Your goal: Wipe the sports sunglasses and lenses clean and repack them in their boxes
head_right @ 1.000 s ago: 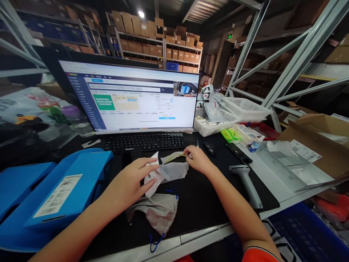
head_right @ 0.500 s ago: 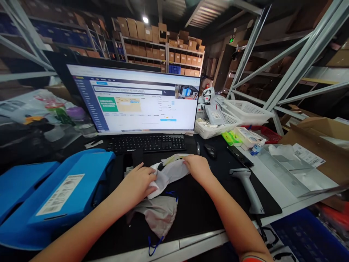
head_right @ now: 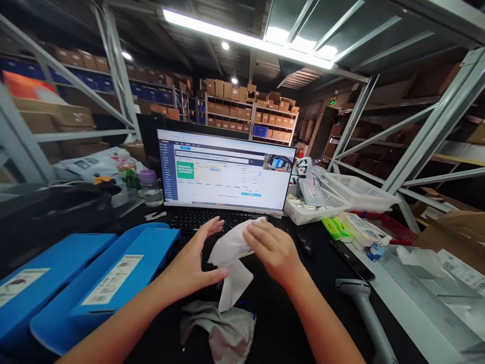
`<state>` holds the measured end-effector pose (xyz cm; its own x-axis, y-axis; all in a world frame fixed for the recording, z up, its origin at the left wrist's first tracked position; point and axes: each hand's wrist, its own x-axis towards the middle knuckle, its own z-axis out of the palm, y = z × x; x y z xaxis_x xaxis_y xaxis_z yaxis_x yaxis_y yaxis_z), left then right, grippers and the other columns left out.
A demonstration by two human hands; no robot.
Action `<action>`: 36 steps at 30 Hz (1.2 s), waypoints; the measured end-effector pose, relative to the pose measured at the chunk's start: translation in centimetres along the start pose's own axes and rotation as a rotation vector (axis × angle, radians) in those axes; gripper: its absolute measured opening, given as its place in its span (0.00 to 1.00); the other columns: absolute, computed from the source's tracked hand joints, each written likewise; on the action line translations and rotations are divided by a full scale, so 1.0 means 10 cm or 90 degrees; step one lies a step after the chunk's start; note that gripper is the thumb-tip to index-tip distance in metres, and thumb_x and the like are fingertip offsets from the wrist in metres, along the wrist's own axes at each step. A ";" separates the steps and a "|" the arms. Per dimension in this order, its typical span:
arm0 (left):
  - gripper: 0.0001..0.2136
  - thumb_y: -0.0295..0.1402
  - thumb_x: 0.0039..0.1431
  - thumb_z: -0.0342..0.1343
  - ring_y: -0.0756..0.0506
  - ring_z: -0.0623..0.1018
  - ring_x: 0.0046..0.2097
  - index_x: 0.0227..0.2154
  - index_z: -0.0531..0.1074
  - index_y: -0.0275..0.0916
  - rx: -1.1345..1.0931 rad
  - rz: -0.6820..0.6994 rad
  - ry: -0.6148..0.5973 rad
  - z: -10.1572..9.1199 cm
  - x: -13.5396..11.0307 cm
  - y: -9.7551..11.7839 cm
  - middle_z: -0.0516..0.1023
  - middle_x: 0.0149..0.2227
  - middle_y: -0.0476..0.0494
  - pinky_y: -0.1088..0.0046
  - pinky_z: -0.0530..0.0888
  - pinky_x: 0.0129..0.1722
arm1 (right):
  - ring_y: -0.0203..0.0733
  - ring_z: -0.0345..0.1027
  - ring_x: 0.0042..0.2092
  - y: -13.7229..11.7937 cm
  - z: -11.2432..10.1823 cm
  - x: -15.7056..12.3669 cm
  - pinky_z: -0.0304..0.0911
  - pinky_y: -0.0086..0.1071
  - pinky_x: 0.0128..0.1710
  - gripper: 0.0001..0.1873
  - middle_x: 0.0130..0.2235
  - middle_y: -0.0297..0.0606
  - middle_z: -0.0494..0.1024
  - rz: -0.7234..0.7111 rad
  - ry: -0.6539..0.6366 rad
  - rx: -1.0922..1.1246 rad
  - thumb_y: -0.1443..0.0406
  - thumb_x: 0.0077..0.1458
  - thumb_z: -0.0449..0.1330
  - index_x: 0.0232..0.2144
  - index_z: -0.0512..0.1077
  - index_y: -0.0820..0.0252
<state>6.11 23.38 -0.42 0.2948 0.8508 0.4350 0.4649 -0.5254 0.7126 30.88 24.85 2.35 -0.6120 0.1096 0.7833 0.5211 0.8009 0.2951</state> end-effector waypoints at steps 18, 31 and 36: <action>0.13 0.21 0.46 0.57 0.46 0.75 0.37 0.34 0.73 0.41 -0.132 -0.055 0.140 -0.03 0.02 0.04 0.76 0.34 0.50 0.74 0.67 0.34 | 0.48 0.79 0.47 0.03 -0.35 0.04 0.80 0.36 0.39 0.12 0.49 0.43 0.80 0.447 -0.144 0.347 0.63 0.62 0.60 0.48 0.77 0.48; 0.24 0.25 0.44 0.65 0.40 0.77 0.49 0.48 0.73 0.41 -0.185 -0.076 0.070 0.08 0.02 -0.02 0.78 0.48 0.43 0.65 0.72 0.49 | 0.43 0.76 0.31 -0.10 -0.06 0.11 0.73 0.32 0.30 0.08 0.32 0.37 0.82 0.485 -0.131 0.367 0.65 0.55 0.61 0.36 0.80 0.54; 0.52 0.51 0.39 0.73 0.31 0.72 0.59 0.66 0.55 0.42 -0.419 -0.139 -0.007 0.13 0.01 -0.04 0.67 0.62 0.30 0.52 0.70 0.56 | 0.48 0.79 0.33 0.16 -0.12 -0.02 0.76 0.35 0.31 0.10 0.34 0.42 0.84 0.706 -0.014 0.471 0.60 0.47 0.72 0.35 0.82 0.50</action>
<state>6.98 23.65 -1.36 0.2629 0.9343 0.2408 -0.0874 -0.2255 0.9703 32.54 25.36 3.31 -0.0892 0.9107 0.4034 0.3072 0.4104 -0.8586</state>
